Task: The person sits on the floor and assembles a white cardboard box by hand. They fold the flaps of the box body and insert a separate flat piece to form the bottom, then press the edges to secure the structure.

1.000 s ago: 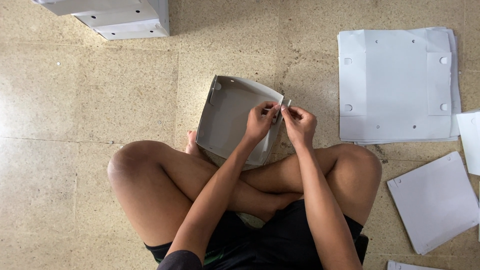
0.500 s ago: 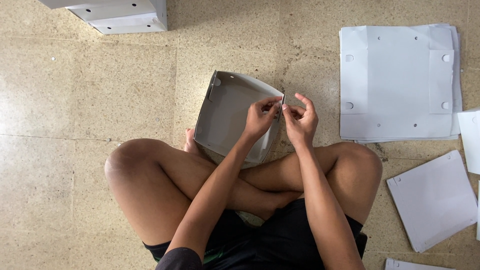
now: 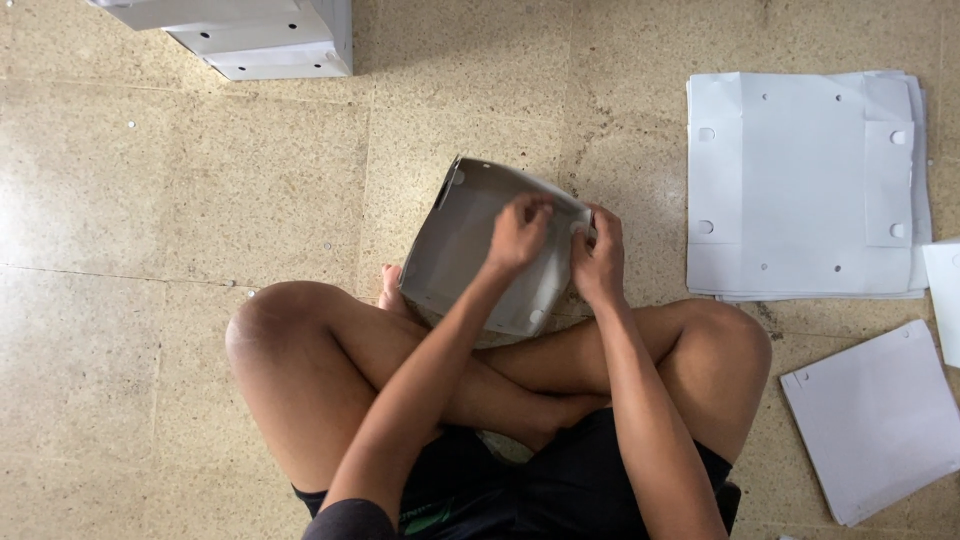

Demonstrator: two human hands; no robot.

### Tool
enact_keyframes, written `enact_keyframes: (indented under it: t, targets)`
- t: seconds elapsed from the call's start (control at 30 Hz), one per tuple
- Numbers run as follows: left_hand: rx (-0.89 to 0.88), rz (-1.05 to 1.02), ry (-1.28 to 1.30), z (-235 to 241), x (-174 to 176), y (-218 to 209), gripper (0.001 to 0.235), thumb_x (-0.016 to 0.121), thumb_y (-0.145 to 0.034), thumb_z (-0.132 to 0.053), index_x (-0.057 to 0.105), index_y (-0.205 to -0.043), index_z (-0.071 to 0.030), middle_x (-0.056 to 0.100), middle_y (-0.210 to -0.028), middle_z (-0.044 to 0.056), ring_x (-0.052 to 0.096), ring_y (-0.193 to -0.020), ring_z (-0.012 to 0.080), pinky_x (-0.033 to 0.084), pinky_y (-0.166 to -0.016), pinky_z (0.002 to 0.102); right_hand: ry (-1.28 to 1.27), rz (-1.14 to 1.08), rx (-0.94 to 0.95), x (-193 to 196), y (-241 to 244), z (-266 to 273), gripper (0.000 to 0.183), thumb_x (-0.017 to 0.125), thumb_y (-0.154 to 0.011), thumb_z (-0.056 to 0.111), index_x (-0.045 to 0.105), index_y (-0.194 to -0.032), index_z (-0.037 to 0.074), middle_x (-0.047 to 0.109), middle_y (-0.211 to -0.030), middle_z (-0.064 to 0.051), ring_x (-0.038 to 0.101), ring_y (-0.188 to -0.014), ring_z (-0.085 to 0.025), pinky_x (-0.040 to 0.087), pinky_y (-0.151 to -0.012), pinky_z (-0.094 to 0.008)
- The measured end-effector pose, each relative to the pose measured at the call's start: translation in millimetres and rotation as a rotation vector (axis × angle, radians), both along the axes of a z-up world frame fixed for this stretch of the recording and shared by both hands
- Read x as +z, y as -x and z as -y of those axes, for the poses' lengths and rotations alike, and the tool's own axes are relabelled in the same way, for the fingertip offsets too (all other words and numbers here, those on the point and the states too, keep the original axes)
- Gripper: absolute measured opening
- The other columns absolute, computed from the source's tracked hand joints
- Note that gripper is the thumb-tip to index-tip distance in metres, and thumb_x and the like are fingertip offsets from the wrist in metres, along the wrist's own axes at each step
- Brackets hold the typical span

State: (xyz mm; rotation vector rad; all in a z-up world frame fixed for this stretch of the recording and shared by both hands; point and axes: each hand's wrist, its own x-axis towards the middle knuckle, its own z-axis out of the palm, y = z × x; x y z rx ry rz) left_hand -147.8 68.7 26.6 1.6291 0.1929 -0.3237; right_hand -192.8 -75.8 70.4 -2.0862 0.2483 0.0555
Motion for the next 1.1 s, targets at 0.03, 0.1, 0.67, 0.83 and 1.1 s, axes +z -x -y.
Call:
enact_keyframes:
  t: [0.03, 0.1, 0.67, 0.83, 1.1]
  targets:
    - [-0.002, -0.004, -0.001, -15, 30, -7, 0.027, 0.061, -0.096, -0.022, 0.072, -0.118, -0.009, 0.073, -0.100, 0.014, 0.071, -0.091, 0.0268, 0.057, -0.077, 0.041, -0.001, -0.004, -0.002, -3, 0, -1, 0.039, 0.047, -0.104, 0.011, 0.048, -0.142, 0.002, 0.043, -0.137, -0.023, 0.046, -0.132, -0.049, 0.048, -0.104, -0.061]
    - [0.156, 0.347, -0.161, -43, 92, -21, 0.021, 0.067, -0.092, -0.013, 0.073, -0.111, -0.006, 0.068, -0.094, 0.015, 0.067, -0.089, 0.0277, 0.056, -0.080, 0.042, -0.052, -0.021, 0.001, -8, 2, -1, 0.044, 0.036, -0.106, 0.012, 0.035, -0.146, -0.006, 0.040, -0.137, -0.032, 0.038, -0.133, -0.058, 0.041, -0.105, -0.071]
    - [0.091, 0.420, -0.517, -114, 15, -24, 0.035, 0.061, -0.075, -0.004, 0.075, -0.107, -0.001, 0.074, -0.086, 0.018, 0.073, -0.077, 0.0384, 0.059, -0.069, 0.047, -0.062, -0.060, 0.003, 30, -9, -33, 0.046, 0.030, -0.101, 0.000, 0.037, -0.147, 0.002, 0.030, -0.153, -0.035, 0.017, -0.148, -0.052, 0.014, -0.120, -0.064]
    - [0.197, 0.504, -0.443, -118, 0, -38, 0.027, 0.063, -0.067, -0.005, 0.072, -0.091, -0.009, 0.066, -0.079, 0.012, 0.066, -0.066, 0.0318, 0.056, -0.062, 0.043, -0.040, 0.088, -0.051, 40, -7, -31, 0.043, 0.037, -0.095, -0.002, 0.050, -0.137, 0.001, 0.045, -0.141, -0.036, 0.033, -0.141, -0.054, 0.026, -0.116, -0.063]
    - [-0.041, 0.273, -0.181, -114, 1, -40, 0.054, 0.034, -0.082, -0.001, 0.057, -0.125, -0.022, 0.057, -0.119, 0.015, 0.049, -0.119, 0.0473, 0.037, -0.104, 0.062, -0.102, 0.193, 0.042, -39, -45, -7, 0.040, 0.038, -0.090, 0.006, 0.057, -0.126, 0.006, 0.059, -0.123, -0.025, 0.054, -0.122, -0.041, 0.039, -0.105, -0.056]
